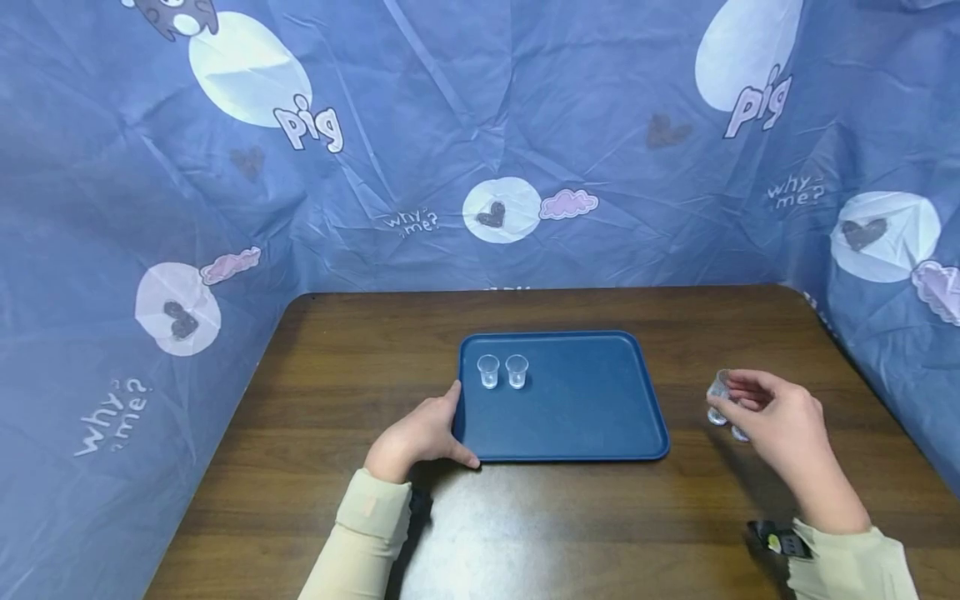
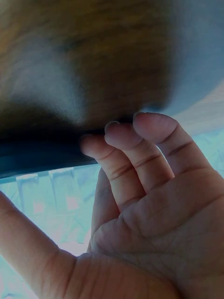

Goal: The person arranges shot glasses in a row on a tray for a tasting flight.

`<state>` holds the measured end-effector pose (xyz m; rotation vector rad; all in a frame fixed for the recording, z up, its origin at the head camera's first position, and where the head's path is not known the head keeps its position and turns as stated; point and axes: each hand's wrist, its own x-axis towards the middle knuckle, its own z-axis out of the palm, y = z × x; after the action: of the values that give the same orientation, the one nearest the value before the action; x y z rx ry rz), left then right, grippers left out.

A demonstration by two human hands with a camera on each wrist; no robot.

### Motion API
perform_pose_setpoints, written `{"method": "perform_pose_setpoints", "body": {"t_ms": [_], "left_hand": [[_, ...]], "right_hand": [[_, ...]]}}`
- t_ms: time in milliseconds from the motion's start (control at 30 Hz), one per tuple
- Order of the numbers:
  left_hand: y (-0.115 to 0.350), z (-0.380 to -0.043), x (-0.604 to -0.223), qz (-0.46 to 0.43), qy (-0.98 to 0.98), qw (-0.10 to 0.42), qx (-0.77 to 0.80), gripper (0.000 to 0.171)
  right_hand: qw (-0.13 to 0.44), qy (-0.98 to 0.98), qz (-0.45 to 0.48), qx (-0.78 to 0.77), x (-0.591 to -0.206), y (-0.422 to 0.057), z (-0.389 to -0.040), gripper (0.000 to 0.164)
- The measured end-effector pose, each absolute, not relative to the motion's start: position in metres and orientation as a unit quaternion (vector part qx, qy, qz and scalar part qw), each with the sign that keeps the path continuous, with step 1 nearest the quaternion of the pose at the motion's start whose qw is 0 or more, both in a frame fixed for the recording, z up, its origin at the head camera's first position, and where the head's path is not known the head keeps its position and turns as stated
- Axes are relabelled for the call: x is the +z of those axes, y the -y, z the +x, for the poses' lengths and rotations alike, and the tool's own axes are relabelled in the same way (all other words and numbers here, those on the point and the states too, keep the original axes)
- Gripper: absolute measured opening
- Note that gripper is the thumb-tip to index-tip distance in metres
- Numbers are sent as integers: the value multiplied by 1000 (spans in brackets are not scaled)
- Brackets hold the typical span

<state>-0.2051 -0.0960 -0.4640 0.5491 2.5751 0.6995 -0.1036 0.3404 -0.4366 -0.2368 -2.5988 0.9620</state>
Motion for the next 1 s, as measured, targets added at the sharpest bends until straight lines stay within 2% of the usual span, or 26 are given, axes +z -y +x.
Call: {"method": "perform_pose_setpoints", "body": {"t_ms": [533,1000], "left_hand": [[96,-205,-465,201,-926,198,252,130],[96,-207,-468,207,-926,194,248,130]], "right_hand": [[192,930,-103,296,-444,-371,-86,46],[126,947,-129,266,-458,-381,-83,52]]}}
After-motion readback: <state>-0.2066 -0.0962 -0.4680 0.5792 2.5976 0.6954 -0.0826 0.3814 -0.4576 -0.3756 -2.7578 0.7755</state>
